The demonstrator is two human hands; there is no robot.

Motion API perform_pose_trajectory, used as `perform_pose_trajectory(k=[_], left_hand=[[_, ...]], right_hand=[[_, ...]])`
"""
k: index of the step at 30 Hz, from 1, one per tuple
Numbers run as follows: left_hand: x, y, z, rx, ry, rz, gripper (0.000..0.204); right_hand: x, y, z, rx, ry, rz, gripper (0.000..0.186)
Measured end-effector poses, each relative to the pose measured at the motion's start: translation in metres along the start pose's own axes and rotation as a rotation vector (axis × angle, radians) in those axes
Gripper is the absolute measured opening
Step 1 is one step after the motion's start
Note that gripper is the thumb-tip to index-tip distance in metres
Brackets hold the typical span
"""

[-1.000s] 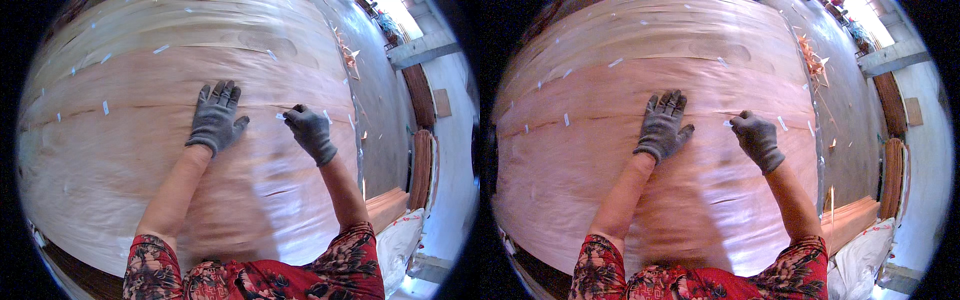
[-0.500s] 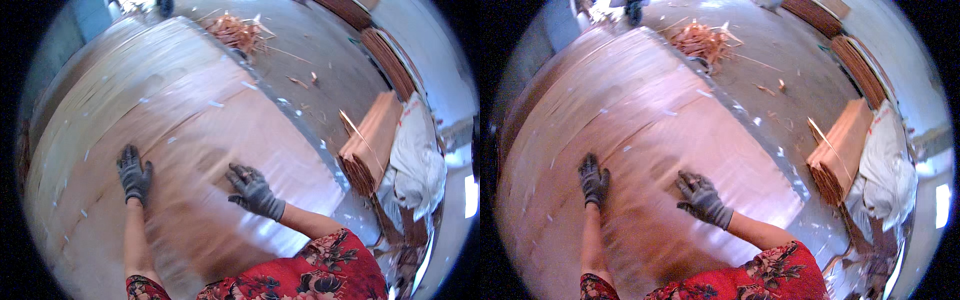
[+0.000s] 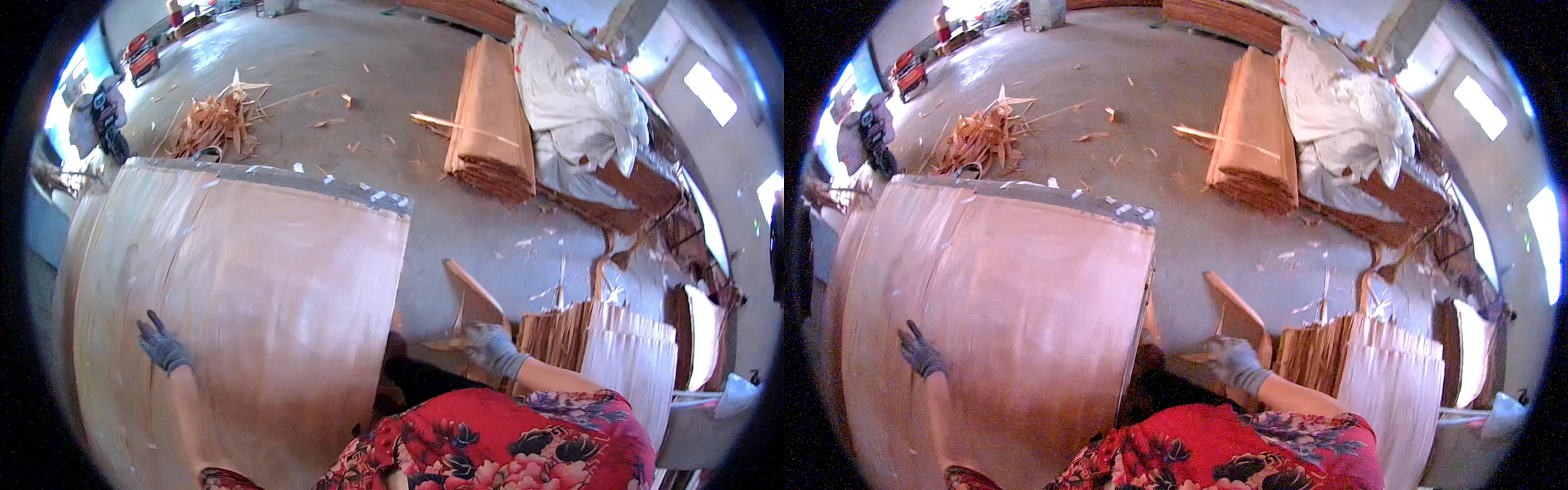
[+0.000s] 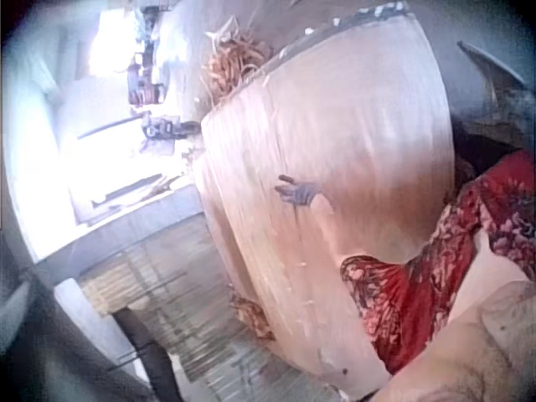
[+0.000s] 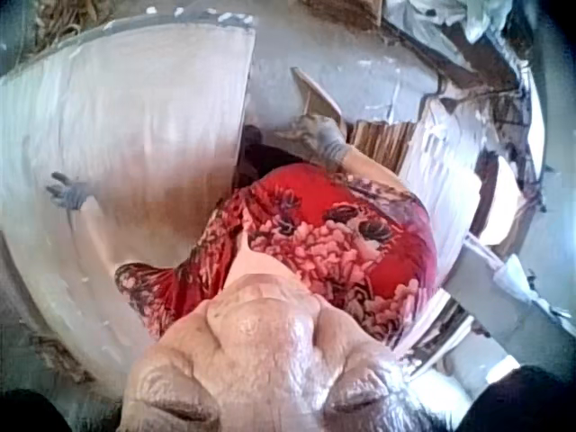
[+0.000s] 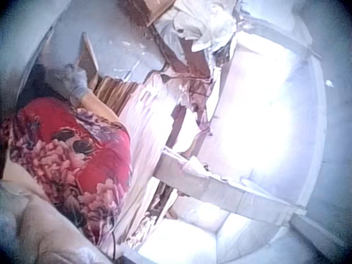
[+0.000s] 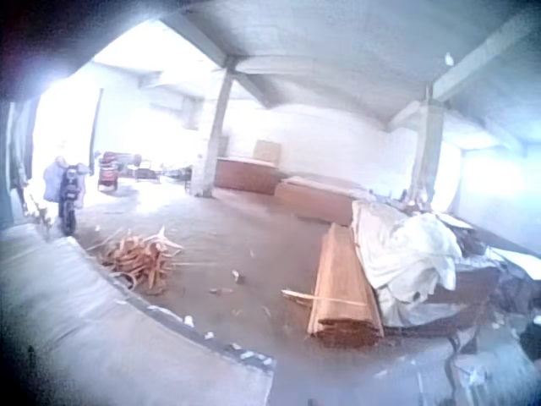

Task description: The person applies thin strips of wood veneer to a large curved surface, smoothing them down and securing them with small white clips. They use a utility knife to trim excess material and occasionally pick up loose scraps from the floor.

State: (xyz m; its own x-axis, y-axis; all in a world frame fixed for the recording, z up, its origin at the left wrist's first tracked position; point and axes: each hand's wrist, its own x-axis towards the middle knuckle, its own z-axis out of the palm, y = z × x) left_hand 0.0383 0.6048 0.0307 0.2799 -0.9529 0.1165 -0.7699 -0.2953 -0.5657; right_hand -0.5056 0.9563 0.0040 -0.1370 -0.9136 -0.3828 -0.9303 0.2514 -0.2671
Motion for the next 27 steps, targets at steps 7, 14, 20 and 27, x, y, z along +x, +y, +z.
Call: perform_pose_trajectory(k=[7, 14, 20, 27], left_hand=[[-0.087, 0.171, -0.130, -0.678, 0.160, 0.208, 0.085], [-0.099, 0.301, -0.122, -0.479, 0.234, -0.013, 0.081], [-0.099, 0.304, -0.150, -0.514, 0.119, 0.084, 0.073], [-0.105, 0.297, -0.153, -0.612, 0.034, 0.029, 0.079]], right_hand=[[-0.005, 0.107, 0.058, 0.030, 0.125, 0.148, 0.045], [0.123, 0.183, -0.001, 0.059, 0.117, -0.095, 0.043], [0.229, 0.250, -0.094, 0.123, 0.186, -0.179, 0.041], [0.377, 0.195, -0.172, 0.212, 0.073, -0.490, 0.042]])
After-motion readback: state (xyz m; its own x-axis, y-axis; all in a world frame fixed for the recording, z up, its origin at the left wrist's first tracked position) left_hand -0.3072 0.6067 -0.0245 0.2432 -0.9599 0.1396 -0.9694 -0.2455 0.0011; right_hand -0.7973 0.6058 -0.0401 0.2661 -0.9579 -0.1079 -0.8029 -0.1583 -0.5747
